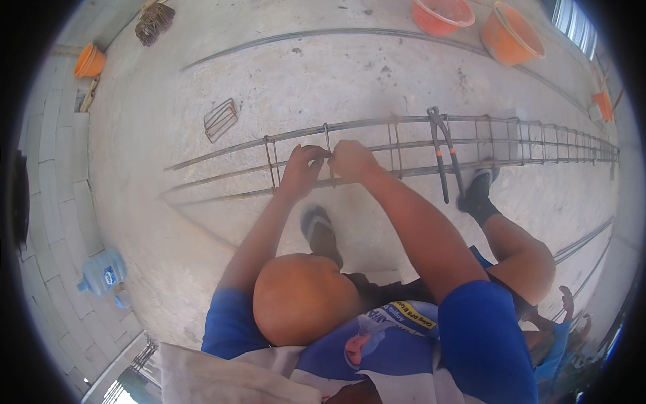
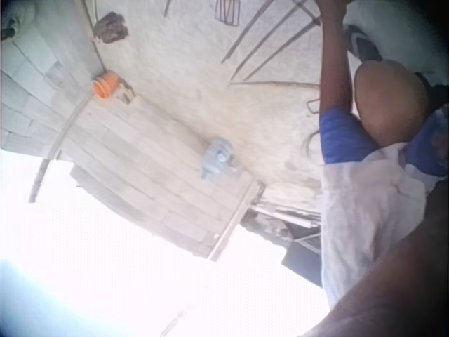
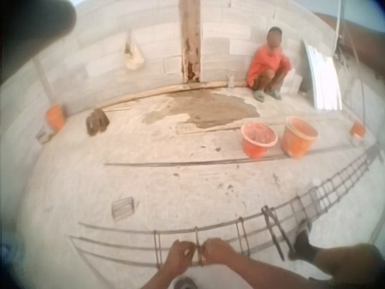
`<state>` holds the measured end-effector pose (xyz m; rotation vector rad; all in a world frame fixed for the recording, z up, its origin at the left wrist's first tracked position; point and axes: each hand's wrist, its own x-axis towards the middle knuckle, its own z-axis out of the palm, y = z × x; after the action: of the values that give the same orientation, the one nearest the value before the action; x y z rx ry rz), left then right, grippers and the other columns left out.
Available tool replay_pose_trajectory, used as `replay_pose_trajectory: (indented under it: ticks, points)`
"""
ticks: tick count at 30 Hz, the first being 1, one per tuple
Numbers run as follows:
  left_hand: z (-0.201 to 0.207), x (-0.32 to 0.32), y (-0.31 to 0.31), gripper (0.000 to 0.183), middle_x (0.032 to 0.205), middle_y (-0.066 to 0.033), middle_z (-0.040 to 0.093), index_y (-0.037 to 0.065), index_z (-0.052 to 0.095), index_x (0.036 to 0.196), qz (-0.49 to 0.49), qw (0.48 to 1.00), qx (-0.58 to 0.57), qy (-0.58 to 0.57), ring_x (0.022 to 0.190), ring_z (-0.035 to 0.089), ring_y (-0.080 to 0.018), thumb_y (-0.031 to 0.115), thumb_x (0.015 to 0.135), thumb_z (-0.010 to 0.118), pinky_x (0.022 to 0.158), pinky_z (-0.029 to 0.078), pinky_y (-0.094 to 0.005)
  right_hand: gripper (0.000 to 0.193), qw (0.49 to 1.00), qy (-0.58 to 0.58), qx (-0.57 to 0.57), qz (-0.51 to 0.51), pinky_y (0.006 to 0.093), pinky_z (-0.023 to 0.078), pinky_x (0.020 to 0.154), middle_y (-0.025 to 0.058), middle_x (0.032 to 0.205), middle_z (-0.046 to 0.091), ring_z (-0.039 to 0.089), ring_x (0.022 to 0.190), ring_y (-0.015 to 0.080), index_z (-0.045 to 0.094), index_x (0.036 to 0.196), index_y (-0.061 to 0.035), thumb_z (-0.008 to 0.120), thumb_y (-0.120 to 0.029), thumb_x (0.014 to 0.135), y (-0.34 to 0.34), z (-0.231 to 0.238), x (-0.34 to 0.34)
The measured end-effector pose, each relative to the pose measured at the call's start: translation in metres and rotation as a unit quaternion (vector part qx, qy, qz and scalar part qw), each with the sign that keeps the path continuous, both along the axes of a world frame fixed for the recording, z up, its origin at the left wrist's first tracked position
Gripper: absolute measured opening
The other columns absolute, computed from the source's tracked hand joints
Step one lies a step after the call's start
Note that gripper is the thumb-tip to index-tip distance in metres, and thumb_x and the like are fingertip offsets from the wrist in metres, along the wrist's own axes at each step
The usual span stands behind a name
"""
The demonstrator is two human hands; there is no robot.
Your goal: The person ties a rebar cage using wire and pliers. They repeatedly wrap wire around intersections of the rebar grid and twist it with pliers to secure the structure.
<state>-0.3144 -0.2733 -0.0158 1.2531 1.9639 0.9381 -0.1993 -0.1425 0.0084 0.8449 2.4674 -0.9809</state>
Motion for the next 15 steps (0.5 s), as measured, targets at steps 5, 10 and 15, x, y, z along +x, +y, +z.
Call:
replay_pose_trajectory:
  ticks: [5, 10, 15]
  points:
    - [-0.005, 0.005, -0.008, 0.02, 0.112, -0.0051, 0.066, 0.012, 0.068, 0.103, 0.026, 0.999, 0.032, 0.018, 0.114, 0.058, -0.0242, 0.009, 0.087, 0.057, 0.116, 0.019, -0.0534, 0.014, 0.981, -0.031, 0.129, 0.139, 0.0448, 0.055, 0.074, 0.0189, 0.089, 0.07, 0.068, 0.087, 0.0354, 0.071, 0.084, -0.0017, 0.059, -0.009, 0.08, 0.021, 0.041, -0.018]
    - [-0.008, 0.006, -0.012, 0.02, 0.112, -0.0061, 0.066, 0.011, 0.068, 0.102, 0.037, 0.998, 0.049, -0.002, 0.113, 0.059, -0.0251, 0.007, 0.086, 0.056, 0.117, 0.018, -0.0509, 0.017, 0.961, -0.075, 0.17, 0.205, 0.0423, 0.055, 0.074, 0.0154, 0.089, 0.07, 0.069, 0.087, 0.0333, 0.072, 0.088, -0.0038, 0.057, -0.009, 0.082, 0.005, 0.073, -0.038]
    - [-0.025, 0.007, -0.012, 0.034, 0.103, -0.0083, 0.069, 0.007, 0.056, 0.115, 0.071, 0.996, 0.048, -0.017, 0.104, 0.062, -0.0267, 0.002, 0.081, 0.06, 0.11, 0.029, -0.0503, 0.017, 0.939, -0.073, 0.15, 0.302, 0.0411, 0.055, 0.075, 0.0141, 0.089, 0.071, 0.069, 0.086, 0.0323, 0.073, 0.088, -0.0048, 0.057, -0.011, 0.083, -0.012, 0.073, -0.055]
